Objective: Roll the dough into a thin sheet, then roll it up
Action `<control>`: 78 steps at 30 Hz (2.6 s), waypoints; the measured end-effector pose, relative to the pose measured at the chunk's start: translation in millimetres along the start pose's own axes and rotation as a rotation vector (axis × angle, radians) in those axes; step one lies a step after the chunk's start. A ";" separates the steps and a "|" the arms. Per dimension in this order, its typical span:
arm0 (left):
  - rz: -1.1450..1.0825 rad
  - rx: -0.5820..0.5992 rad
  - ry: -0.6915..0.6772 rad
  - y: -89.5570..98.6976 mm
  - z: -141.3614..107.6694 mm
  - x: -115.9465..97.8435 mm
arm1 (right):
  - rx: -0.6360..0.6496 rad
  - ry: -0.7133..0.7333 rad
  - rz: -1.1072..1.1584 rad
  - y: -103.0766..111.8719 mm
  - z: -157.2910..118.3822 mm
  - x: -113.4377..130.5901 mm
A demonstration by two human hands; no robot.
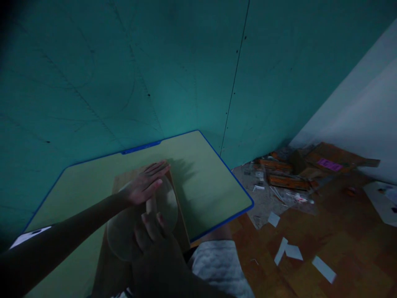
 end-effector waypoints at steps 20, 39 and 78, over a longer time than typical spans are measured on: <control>-0.034 0.025 0.096 -18.4 111.1 -46.2 | 0.113 -0.345 0.098 53.6 -47.4 -67.1; 0.078 -0.021 0.189 -1.0 -55.5 30.9 | 0.127 0.062 0.189 29.9 48.1 40.7; 0.136 -0.028 0.074 11.7 -94.5 37.4 | 0.252 0.324 0.039 8.7 83.4 60.6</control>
Point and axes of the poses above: each hand's wrist, its own z-axis towards the middle knuckle, its own y-axis out of the back of the hand, x = y × z, the point moved 6 cm from there along z, towards the middle knuckle, and after that the axes turned 4 degrees about -y, right-handed, at the moved point
